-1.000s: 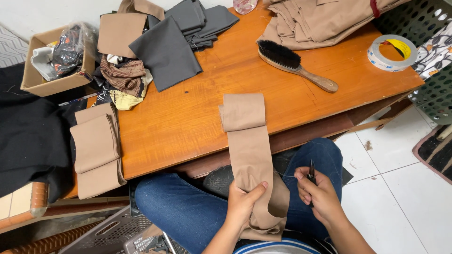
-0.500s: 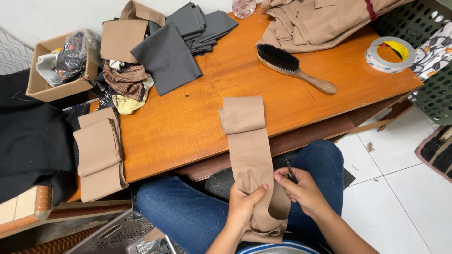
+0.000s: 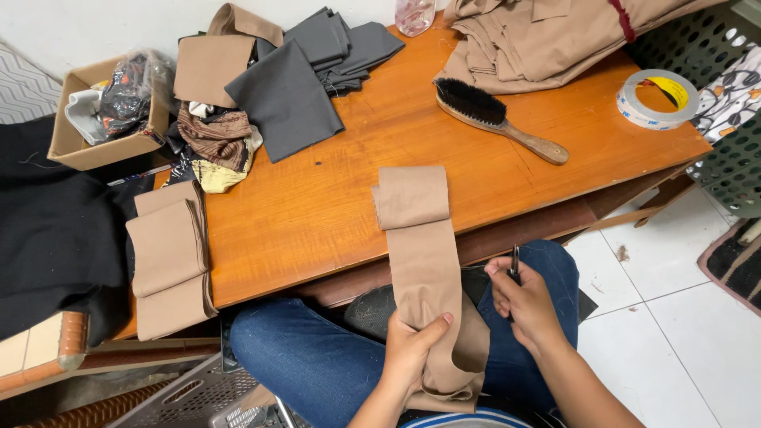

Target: Cutting a long strip of brown fabric into smaller rectangular pieces using scissors

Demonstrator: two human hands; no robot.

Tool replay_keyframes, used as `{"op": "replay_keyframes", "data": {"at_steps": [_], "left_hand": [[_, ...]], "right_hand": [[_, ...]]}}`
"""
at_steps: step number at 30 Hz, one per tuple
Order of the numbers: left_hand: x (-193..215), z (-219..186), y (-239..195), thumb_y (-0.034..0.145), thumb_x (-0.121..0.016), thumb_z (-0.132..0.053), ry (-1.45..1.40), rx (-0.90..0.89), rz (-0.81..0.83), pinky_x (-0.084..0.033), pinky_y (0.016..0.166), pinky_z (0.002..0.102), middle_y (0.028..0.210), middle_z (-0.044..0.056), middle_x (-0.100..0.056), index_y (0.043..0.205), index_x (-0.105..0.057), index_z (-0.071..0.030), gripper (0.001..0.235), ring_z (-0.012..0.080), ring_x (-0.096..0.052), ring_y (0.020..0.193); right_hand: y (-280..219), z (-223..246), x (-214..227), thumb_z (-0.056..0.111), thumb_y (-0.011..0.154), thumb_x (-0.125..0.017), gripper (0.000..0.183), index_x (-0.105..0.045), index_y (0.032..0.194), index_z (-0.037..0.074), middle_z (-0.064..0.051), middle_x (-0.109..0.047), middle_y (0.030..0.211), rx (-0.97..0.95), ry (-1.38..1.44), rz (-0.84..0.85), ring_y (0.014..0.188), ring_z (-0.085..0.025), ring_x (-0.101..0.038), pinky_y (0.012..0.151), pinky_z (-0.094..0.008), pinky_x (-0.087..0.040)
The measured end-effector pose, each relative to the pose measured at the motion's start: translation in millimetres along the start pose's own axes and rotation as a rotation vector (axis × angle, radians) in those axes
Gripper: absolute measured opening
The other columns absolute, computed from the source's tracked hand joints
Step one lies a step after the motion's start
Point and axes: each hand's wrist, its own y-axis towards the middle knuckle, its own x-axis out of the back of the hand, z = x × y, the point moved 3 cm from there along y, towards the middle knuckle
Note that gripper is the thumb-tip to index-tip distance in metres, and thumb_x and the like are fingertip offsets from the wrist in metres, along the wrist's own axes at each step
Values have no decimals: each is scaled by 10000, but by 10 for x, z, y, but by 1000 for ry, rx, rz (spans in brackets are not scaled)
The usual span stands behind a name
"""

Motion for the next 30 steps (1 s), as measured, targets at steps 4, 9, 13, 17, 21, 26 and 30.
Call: {"op": "replay_keyframes", "data": {"at_steps": [4,9,13,17,21,26,30], "left_hand": [[-7,-21,-25,629,-672,26,-10,13,-3,-501,652,313,821,122,-660,887,-614,-1,266,193,-610,735],[30,6,-16,623,-681,31,-35,1,1,-510,658,326,825,133,-666,891,-620,12,275,206,-617,731],[18,-34,-37,623,-681,27,-38,20,-4,-509,659,331,830,139,-665,899,-613,11,285,212,-616,739],[35,-6,-18,621,-685,33,-67,24,-8,-508,654,337,837,141,-659,908,-604,11,299,215,-611,736],[18,-39,-37,626,-680,20,-53,27,-3,-504,645,329,816,138,-658,893,-613,17,275,210,-609,721],[-14,-92,-65,667,-648,0,-44,49,-36,-508,691,329,854,152,-674,910,-626,23,245,226,-629,770],[0,-58,-44,679,-636,-1,-44,8,-33,-502,711,319,869,150,-677,917,-634,33,241,219,-629,786]], "right_hand": [[61,97,-50,125,793,-559,83,-490,794,79,24,-280,454,1,102,-52,365,-67,-273,345,-213,-214],[219,110,-42,134,820,-537,50,-502,820,99,38,-290,511,74,289,-167,389,-51,-290,351,-199,-219],[314,109,-15,135,842,-501,51,-459,825,112,46,-294,521,126,372,-243,405,-42,-295,367,-192,-232],[418,49,136,142,868,-468,24,-477,846,135,50,-313,521,229,501,-374,402,-35,-297,371,-181,-234],[402,38,277,207,863,-493,134,-472,750,138,43,-311,499,187,528,-430,393,-52,-291,372,-196,-219],[159,78,171,127,844,-496,69,-542,852,75,30,-305,485,115,201,-196,383,-66,-285,345,-198,-217],[94,45,45,141,834,-548,137,-638,886,52,10,-352,462,129,-90,-98,379,-73,-300,369,-200,-245]]}}
